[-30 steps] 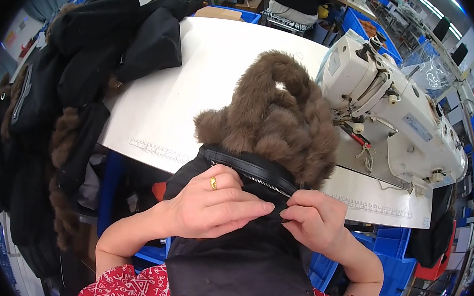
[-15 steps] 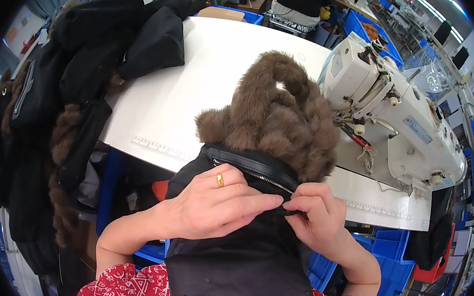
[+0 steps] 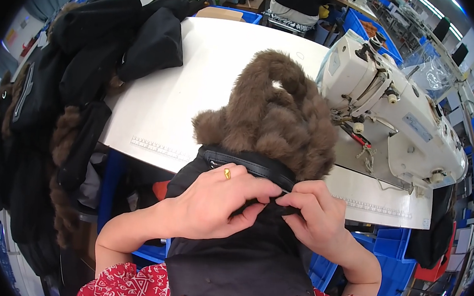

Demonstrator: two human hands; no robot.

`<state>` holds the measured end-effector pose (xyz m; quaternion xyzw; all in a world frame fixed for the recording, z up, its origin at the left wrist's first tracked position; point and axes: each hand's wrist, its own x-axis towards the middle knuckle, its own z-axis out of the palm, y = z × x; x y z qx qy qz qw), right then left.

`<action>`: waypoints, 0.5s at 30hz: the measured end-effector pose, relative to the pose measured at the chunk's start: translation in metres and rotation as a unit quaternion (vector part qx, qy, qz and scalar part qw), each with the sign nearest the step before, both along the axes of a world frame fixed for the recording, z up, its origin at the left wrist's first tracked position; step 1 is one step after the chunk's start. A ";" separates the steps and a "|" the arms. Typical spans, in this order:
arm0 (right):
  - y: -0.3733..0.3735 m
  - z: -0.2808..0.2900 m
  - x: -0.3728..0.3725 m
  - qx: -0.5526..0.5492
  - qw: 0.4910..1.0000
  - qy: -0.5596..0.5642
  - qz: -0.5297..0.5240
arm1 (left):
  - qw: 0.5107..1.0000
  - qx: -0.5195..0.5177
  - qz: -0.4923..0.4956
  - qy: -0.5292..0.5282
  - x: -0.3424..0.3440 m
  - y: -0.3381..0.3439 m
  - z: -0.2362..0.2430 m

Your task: Sewing a fur lining into a black fabric garment component using an industrial sewing machine.

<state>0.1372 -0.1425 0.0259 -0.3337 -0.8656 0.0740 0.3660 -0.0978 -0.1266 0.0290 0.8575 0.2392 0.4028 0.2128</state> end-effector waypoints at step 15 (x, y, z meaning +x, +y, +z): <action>0.009 0.007 -0.010 -0.102 0.994 -0.023 -0.020 | 0.867 -0.484 -0.098 -0.072 -0.016 0.012 0.016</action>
